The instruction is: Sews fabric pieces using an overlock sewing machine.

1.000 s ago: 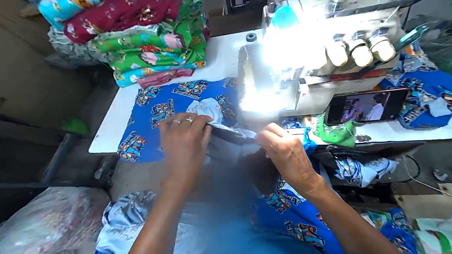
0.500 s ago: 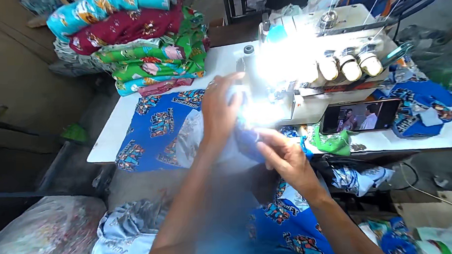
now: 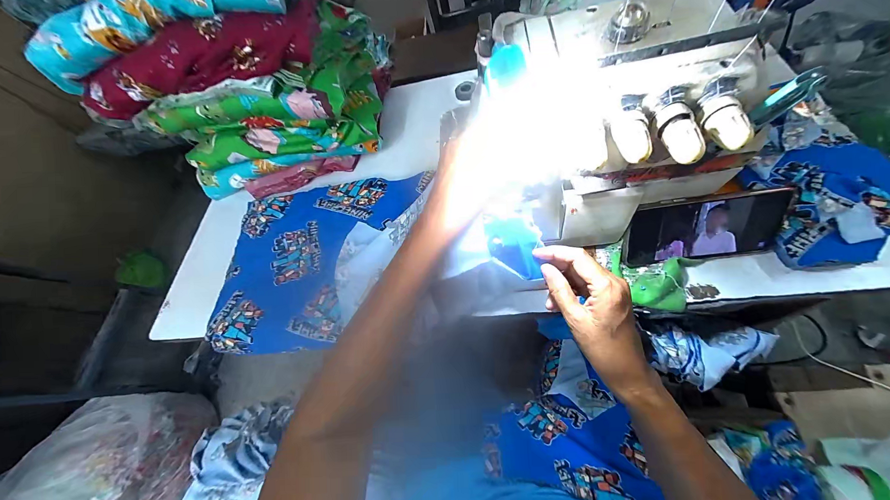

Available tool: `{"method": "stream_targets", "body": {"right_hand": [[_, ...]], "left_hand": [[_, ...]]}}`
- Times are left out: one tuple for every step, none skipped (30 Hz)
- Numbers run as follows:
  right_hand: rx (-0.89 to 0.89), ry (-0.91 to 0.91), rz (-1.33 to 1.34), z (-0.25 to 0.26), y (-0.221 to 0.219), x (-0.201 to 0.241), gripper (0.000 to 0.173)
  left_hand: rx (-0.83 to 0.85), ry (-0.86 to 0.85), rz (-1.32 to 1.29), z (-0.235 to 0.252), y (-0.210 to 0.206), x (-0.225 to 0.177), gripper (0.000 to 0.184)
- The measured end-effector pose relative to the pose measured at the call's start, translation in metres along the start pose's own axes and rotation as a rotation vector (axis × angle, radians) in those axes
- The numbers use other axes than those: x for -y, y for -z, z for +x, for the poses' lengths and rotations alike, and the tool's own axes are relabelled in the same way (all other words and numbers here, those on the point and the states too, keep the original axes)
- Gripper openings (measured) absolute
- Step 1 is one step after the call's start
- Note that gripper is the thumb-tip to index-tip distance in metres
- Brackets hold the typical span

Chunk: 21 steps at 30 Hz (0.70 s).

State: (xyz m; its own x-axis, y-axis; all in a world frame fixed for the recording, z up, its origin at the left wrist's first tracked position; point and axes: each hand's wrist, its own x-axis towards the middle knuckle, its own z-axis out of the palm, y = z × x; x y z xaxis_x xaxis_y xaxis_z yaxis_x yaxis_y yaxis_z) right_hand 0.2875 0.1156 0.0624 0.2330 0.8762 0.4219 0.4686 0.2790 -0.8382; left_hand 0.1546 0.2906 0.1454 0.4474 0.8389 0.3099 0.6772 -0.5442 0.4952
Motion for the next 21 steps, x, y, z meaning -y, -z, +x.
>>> {"method": "stream_targets", "body": {"right_hand": [[-0.012,0.057,-0.11,-0.002,0.001,-0.001,0.021],[-0.026,0.111,-0.19,-0.004,0.003,-0.001,0.02],[-0.042,0.154,-0.23,-0.006,0.005,-0.001,0.019],[-0.054,0.19,-0.236,-0.008,0.006,0.001,0.018],[-0.053,0.222,-0.222,-0.01,0.007,0.003,0.018],[-0.036,0.244,-0.191,-0.01,0.007,0.006,0.019],[-0.006,0.253,-0.159,-0.01,0.005,0.008,0.02],[0.028,0.251,-0.141,-0.008,0.002,0.009,0.021],[0.062,0.241,-0.142,-0.005,-0.001,0.01,0.023],[0.098,0.224,-0.155,-0.001,-0.005,0.01,0.026],[0.142,0.2,-0.173,0.002,-0.007,0.011,0.031],[0.19,0.175,-0.168,0.005,-0.008,0.012,0.033],[0.242,0.148,-0.1,0.008,-0.007,0.014,0.032],[0.299,0.121,0.066,0.01,-0.003,0.018,0.026],[0.357,0.093,0.342,0.011,0.004,0.022,0.017],[0.415,0.078,0.659,0.011,0.011,0.028,0.008],[0.464,0.109,0.891,0.011,0.019,0.033,0.008],[0.489,0.163,0.982,0.011,0.026,0.037,0.011],[0.483,0.206,0.972,0.01,0.03,0.037,0.013],[0.463,0.223,0.899,0.007,0.032,0.035,0.014],[0.44,0.204,0.802,0.001,0.03,0.029,0.012]], "left_hand": [[0.043,-0.03,-0.003,-0.004,0.006,0.001,0.046],[0.078,-0.045,0.001,-0.011,0.013,0.0,0.052],[0.08,-0.058,-0.009,-0.02,0.019,-0.001,0.058],[0.066,-0.062,-0.031,-0.03,0.026,-0.001,0.064],[0.032,-0.082,-0.063,-0.042,0.03,0.0,0.066],[-0.002,-0.102,-0.092,-0.055,0.036,0.0,0.065],[-0.021,-0.109,-0.109,-0.069,0.042,-0.001,0.064],[-0.033,-0.115,-0.127,-0.084,0.048,-0.003,0.065],[-0.035,-0.112,-0.152,-0.101,0.054,-0.006,0.068],[-0.039,-0.103,-0.181,-0.116,0.058,-0.009,0.075],[-0.044,-0.086,-0.211,-0.13,0.06,-0.011,0.087],[-0.053,-0.058,-0.215,-0.142,0.06,-0.011,0.102],[-0.068,-0.019,-0.165,-0.152,0.056,-0.01,0.117],[-0.07,0.025,-0.088,-0.162,0.05,-0.007,0.124],[-0.06,0.063,-0.022,-0.168,0.042,-0.003,0.124],[-0.031,0.108,0.017,-0.172,0.034,0.002,0.119],[-0.007,0.138,0.041,-0.173,0.026,0.009,0.105],[-0.002,0.147,0.068,-0.173,0.02,0.018,0.079],[-0.02,0.134,0.089,-0.171,0.02,0.027,0.052],[-0.062,0.101,0.12,-0.169,0.028,0.033,0.036],[-0.124,0.069,0.158,-0.168,0.043,0.036,0.029]]}}
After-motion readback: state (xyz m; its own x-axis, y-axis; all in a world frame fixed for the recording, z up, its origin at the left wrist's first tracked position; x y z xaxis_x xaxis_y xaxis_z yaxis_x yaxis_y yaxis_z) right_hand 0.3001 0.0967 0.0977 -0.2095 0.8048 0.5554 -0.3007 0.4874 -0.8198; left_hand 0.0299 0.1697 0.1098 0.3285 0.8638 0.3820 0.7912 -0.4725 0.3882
